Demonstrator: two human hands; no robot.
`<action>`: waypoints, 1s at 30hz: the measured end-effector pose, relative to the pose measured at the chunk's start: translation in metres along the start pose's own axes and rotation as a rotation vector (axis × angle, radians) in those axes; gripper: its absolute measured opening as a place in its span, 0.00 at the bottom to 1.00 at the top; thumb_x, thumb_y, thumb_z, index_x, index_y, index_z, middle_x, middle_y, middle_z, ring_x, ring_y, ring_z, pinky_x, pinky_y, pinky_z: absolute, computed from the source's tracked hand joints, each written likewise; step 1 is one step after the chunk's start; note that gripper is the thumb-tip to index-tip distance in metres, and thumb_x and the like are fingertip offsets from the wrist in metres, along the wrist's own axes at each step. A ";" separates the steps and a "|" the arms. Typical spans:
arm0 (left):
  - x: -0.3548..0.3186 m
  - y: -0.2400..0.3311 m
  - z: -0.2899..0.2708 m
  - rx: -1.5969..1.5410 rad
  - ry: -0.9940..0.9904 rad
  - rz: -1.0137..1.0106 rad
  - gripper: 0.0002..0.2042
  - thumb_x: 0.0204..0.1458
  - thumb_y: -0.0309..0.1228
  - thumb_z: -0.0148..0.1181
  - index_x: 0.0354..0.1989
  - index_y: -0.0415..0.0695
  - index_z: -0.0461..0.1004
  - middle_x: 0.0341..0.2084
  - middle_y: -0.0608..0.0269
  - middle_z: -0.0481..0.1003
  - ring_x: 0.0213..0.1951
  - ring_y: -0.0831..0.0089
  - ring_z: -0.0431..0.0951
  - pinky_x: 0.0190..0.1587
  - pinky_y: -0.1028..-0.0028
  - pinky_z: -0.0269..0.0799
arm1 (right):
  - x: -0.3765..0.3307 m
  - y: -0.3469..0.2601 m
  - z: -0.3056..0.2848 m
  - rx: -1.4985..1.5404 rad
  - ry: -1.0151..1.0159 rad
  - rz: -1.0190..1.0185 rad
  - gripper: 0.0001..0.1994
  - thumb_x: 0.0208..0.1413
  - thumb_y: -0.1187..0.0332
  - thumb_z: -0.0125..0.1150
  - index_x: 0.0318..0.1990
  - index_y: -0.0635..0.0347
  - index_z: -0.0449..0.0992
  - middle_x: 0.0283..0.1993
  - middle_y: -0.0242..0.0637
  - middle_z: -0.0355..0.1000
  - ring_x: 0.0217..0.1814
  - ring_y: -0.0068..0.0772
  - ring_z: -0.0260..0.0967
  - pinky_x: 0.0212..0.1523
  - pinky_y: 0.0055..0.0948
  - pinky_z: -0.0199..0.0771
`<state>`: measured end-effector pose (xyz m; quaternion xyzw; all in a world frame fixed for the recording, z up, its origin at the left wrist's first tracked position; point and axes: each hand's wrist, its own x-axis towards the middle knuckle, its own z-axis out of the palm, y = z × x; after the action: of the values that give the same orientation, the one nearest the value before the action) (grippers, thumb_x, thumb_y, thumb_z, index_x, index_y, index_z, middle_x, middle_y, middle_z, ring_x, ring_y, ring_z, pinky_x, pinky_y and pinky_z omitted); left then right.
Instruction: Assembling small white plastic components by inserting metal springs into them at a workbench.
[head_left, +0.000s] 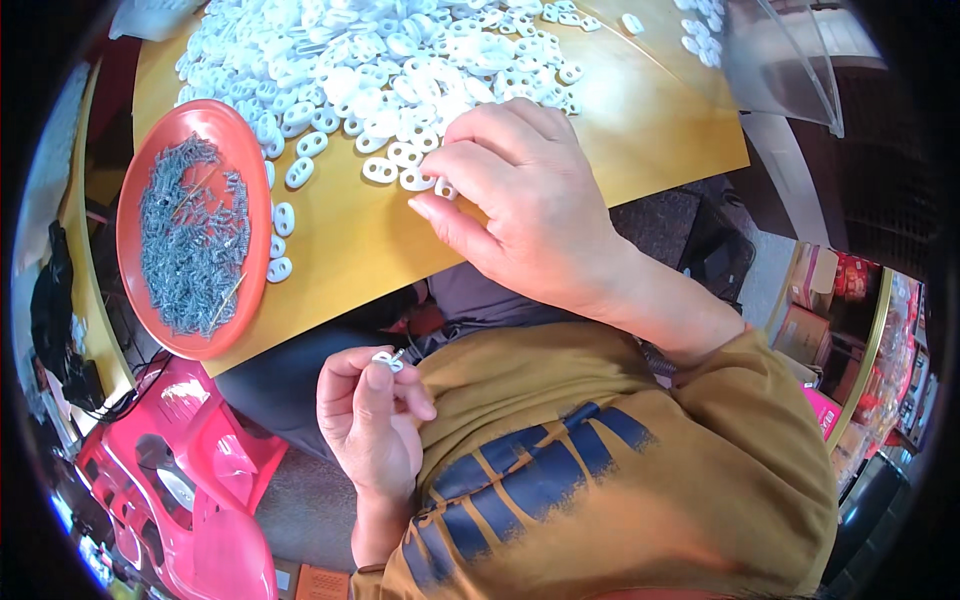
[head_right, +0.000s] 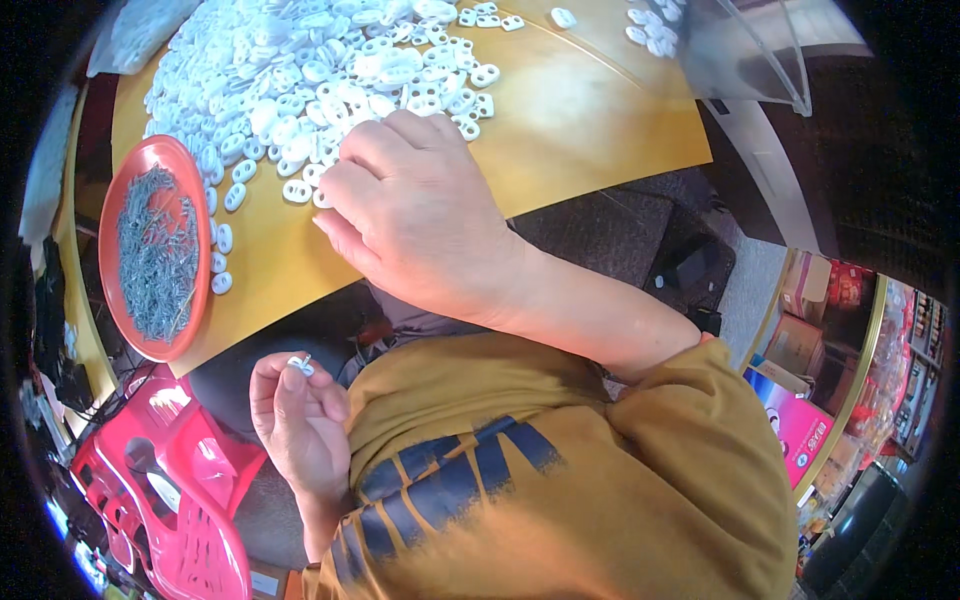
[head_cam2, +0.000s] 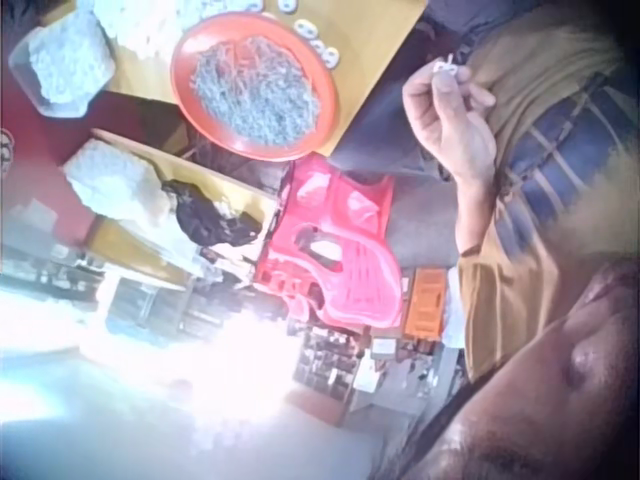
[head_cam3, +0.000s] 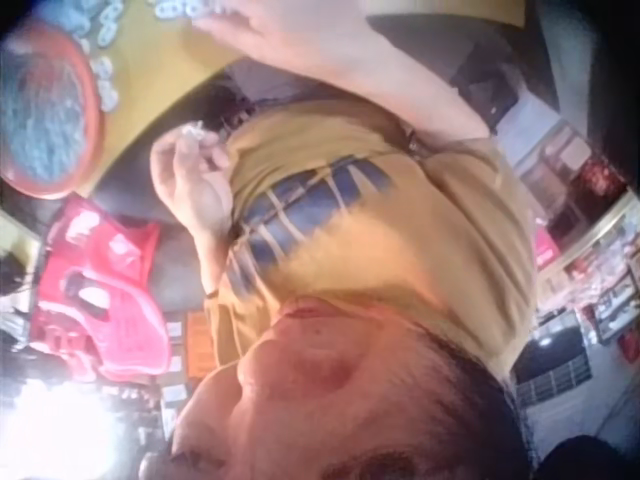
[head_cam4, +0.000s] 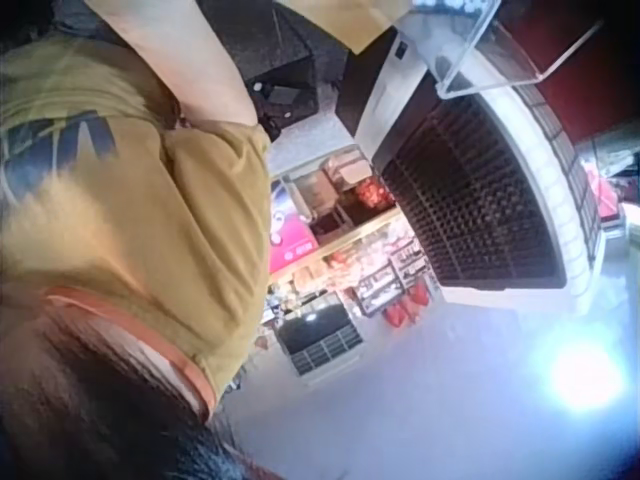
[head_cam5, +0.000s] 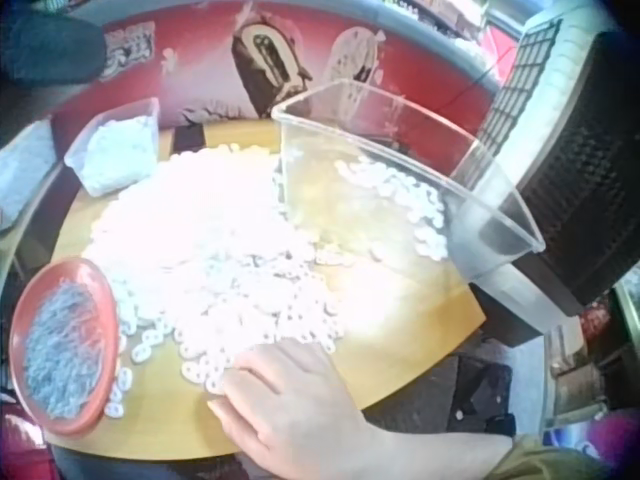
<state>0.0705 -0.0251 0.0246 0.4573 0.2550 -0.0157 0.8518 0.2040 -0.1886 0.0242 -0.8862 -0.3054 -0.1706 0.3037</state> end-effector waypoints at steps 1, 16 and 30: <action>0.001 0.000 0.000 0.009 -0.004 -0.001 0.07 0.53 0.28 0.53 0.35 0.37 0.68 0.23 0.58 0.73 0.15 0.77 0.67 0.18 0.81 0.64 | 0.001 0.001 0.001 0.000 -0.001 0.002 0.09 0.38 0.72 0.65 0.29 0.56 0.72 0.32 0.33 0.66 0.34 0.35 0.64 0.36 0.31 0.62; 0.007 0.013 0.000 -0.001 -0.022 0.057 0.06 0.53 0.27 0.52 0.34 0.36 0.67 0.22 0.58 0.73 0.15 0.77 0.67 0.17 0.82 0.63 | 0.014 -0.022 -0.009 0.936 -0.211 0.432 0.05 0.47 0.70 0.63 0.28 0.61 0.74 0.23 0.26 0.68 0.24 0.12 0.63 0.23 0.16 0.62; 0.015 0.034 0.014 -0.103 -0.111 0.157 0.09 0.53 0.29 0.54 0.35 0.35 0.67 0.22 0.55 0.73 0.14 0.76 0.67 0.17 0.82 0.63 | 0.016 -0.046 -0.018 1.555 -0.380 0.859 0.11 0.52 0.72 0.55 0.42 0.65 0.73 0.35 0.32 0.70 0.26 0.16 0.64 0.28 0.16 0.66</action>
<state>0.0984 -0.0135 0.0508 0.4298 0.1714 0.0390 0.8856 0.1842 -0.1644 0.0654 -0.4824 -0.0228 0.3606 0.7980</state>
